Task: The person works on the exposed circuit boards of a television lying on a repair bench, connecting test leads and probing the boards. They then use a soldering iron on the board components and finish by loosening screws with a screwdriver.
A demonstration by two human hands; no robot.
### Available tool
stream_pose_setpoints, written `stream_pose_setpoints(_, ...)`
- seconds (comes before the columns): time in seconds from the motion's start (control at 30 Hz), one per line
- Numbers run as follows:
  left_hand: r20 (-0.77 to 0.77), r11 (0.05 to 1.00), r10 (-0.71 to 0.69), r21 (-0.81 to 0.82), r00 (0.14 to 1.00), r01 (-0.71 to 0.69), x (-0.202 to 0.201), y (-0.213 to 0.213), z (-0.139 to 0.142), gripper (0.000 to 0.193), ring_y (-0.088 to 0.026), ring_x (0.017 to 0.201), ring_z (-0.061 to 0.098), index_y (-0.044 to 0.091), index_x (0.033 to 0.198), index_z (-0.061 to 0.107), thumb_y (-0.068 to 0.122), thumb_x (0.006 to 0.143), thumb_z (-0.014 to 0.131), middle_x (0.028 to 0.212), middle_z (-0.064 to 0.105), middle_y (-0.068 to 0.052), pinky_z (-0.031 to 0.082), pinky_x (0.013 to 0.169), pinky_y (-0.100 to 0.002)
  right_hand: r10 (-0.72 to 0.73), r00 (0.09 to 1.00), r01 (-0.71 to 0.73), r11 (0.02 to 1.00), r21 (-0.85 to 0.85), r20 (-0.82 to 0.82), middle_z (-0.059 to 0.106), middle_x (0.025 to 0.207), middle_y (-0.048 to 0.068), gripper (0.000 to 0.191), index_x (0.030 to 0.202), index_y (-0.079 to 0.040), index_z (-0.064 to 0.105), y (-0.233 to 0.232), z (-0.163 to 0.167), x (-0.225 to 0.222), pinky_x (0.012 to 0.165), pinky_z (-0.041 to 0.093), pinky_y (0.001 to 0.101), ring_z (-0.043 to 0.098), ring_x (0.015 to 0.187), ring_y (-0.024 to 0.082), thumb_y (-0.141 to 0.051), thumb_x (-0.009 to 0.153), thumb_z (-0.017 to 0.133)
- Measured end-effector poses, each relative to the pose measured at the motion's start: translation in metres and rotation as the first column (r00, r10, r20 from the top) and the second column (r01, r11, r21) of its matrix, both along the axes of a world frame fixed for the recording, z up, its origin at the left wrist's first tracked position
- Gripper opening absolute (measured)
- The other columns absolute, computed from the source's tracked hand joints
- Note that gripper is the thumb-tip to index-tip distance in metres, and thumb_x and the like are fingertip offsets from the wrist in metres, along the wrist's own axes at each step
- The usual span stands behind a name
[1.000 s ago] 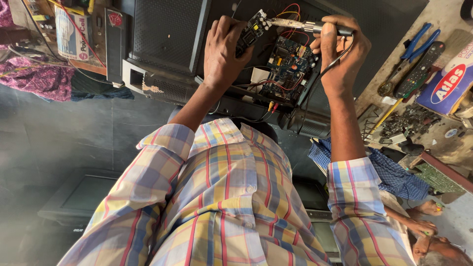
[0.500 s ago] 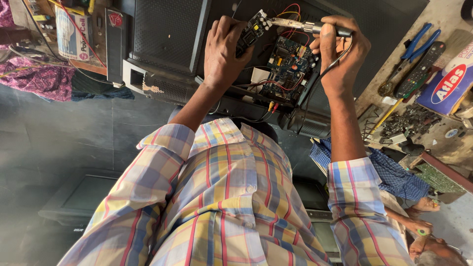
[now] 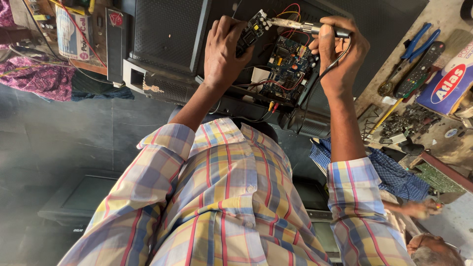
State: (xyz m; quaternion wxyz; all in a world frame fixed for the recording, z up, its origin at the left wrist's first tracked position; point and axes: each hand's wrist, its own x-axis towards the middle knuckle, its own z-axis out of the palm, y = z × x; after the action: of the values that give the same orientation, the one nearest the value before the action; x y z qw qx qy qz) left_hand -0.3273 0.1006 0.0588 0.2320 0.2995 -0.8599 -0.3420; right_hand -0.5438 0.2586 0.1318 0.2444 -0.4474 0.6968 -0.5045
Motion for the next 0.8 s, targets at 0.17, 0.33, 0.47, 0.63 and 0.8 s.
stream_pose_setpoints(0.17, 0.004, 1.0, 0.002, 0.003, 1.0, -0.002, -0.0003, -0.0003, 0.0017, 0.05, -0.028, 0.104, 0.055, 0.004, 0.126, 0.063, 0.015, 0.083, 0.085, 0.114, 0.052, -0.007, 0.049, 0.095, -0.041, 0.003, 1.0, -0.003, 1.0, -0.002, -0.003, 0.068, 0.097, 0.012, 0.02, 0.13, 0.0, 0.063, -0.0008, 0.0009, 0.0004, 0.072, 0.065, 0.0288, 0.073, 0.084, 0.015, -0.019, 0.124, 0.058)
stream_pose_setpoints(0.33, -0.003, 1.0, 0.006, -0.004, 1.0, -0.006, -0.0008, -0.0001, 0.0026, 0.05, -0.029, 0.104, 0.055, 0.005, 0.126, 0.062, 0.015, 0.083, 0.085, 0.114, 0.053, -0.008, 0.049, 0.094, -0.041, -0.01, 1.0, 0.01, 1.0, 0.006, 0.003, 0.069, 0.101, 0.013, 0.02, 0.13, 0.0, 0.063, -0.0007, 0.0007, 0.0009, 0.071, 0.064, 0.0283, 0.073, 0.082, 0.015, -0.018, 0.123, 0.059)
stream_pose_setpoints(0.47, -0.019, 1.0, 0.008, -0.021, 1.0, -0.009, -0.0002, 0.0002, 0.0025, 0.05, -0.03, 0.104, 0.055, 0.005, 0.126, 0.061, 0.014, 0.083, 0.085, 0.114, 0.053, -0.008, 0.049, 0.093, -0.042, 0.001, 1.0, -0.001, 1.0, 0.003, -0.022, 0.069, 0.101, 0.012, 0.02, 0.129, 0.0, 0.063, -0.0005, -0.0001, -0.0001, 0.071, 0.065, 0.028, 0.074, 0.084, 0.015, -0.018, 0.124, 0.058)
stream_pose_setpoints(0.63, -0.047, 1.0, -0.004, -0.031, 0.999, 0.002, -0.0002, -0.0004, 0.001, 0.054, -0.03, 0.103, 0.055, 0.005, 0.128, 0.06, 0.013, 0.082, 0.086, 0.115, 0.053, -0.009, 0.049, 0.093, -0.042, 0.005, 0.999, -0.006, 1.0, -0.006, -0.039, 0.069, 0.1, 0.012, 0.019, 0.129, 0.0, 0.063, -0.0004, -0.0019, -0.0011, 0.07, 0.066, 0.0282, 0.074, 0.083, 0.015, -0.018, 0.123, 0.058)
stream_pose_setpoints(0.8, -0.03, 1.0, -0.001, -0.028, 1.0, 0.0, 0.0006, -0.0002, 0.0006, 0.054, -0.03, 0.104, 0.055, 0.005, 0.128, 0.06, 0.014, 0.082, 0.086, 0.115, 0.053, -0.008, 0.049, 0.093, -0.042, 0.028, 0.998, -0.028, 1.0, -0.013, -0.057, 0.068, 0.1, 0.012, 0.019, 0.13, -0.001, 0.063, -0.0001, -0.0018, -0.0014, 0.07, 0.065, 0.0276, 0.074, 0.084, 0.015, -0.017, 0.124, 0.057)
